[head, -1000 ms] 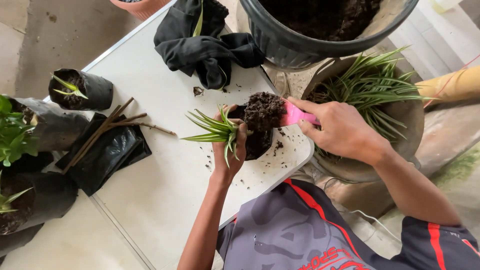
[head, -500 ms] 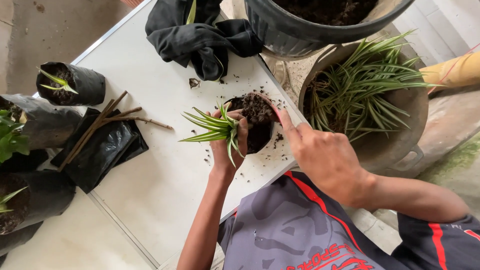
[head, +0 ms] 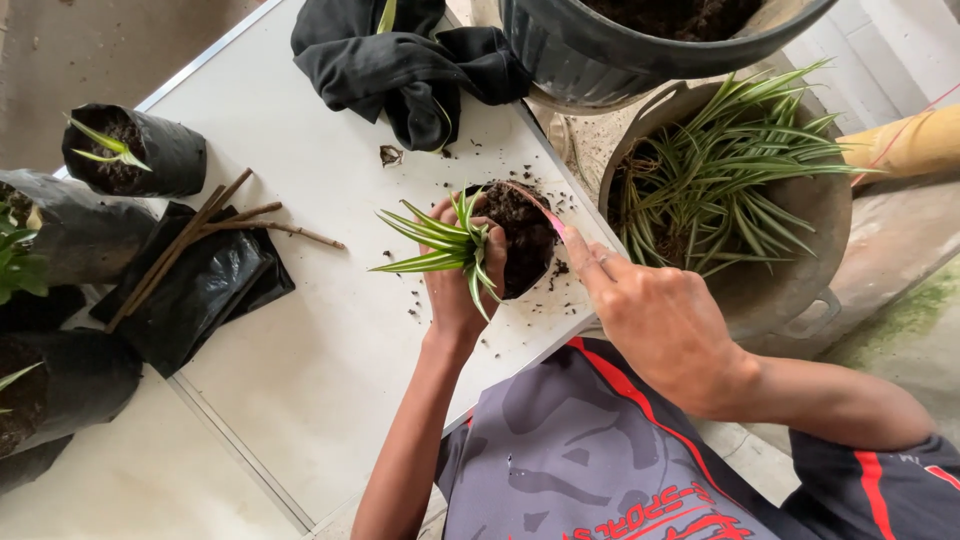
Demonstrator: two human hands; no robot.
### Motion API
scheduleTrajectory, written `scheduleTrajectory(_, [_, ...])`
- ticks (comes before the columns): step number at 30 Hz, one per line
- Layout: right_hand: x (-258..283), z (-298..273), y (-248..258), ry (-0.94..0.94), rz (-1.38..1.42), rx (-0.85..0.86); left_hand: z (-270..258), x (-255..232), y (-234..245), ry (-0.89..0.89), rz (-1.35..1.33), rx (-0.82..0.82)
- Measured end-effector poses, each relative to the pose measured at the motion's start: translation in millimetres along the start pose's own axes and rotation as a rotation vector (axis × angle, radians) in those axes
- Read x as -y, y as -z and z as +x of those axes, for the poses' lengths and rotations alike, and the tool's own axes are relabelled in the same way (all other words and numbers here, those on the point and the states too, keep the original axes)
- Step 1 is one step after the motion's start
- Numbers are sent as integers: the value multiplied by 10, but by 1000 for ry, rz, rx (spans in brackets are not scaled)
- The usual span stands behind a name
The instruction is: The person uses a pink trowel to scoop soil from a large black bucket and adds it to a small black plastic bag containing a spider plant. The person repeatedly scoops soil and carefully fills the bag around the plant's roots, occasionally adjusting the plant's position with their hands.
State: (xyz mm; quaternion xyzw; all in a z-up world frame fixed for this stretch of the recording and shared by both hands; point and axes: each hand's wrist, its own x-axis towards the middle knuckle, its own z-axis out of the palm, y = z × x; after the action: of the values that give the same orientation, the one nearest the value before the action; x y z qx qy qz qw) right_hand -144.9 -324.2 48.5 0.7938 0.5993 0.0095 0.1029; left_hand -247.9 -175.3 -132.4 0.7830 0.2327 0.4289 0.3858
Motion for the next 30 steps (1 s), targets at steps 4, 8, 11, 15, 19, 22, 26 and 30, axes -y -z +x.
scheduleTrajectory(4, [-63, -54, -140, 28, -50, 10, 9, -101, 39, 21, -36, 31])
scheduleTrajectory(8, [-147, -101, -217, 43, -80, 60, -106, -8, 15, 134, -5, 82])
scheduleTrajectory(11, [-234, -112, -111, 46, -3, -37, -39, -80, 51, 63, 22, 76])
scheduleTrajectory(15, [-398, -98, 0, 61, -57, -156, 78, -214, 77, 40, 28, 43])
scheduleTrajectory(19, [-475, -41, 61, -6, 41, -107, 113, -260, 101, 18, -46, 58])
scheduleTrajectory(22, [-461, 5, -99, 48, 51, -77, 62, -210, 60, 35, -70, 78])
scheduleTrajectory(26, [-457, -5, -52, 50, -108, -164, 141, -300, 123, -29, 35, 96])
scheduleTrajectory(30, [-421, 50, -76, 55, -88, -179, 98, -339, 125, -10, 28, 55])
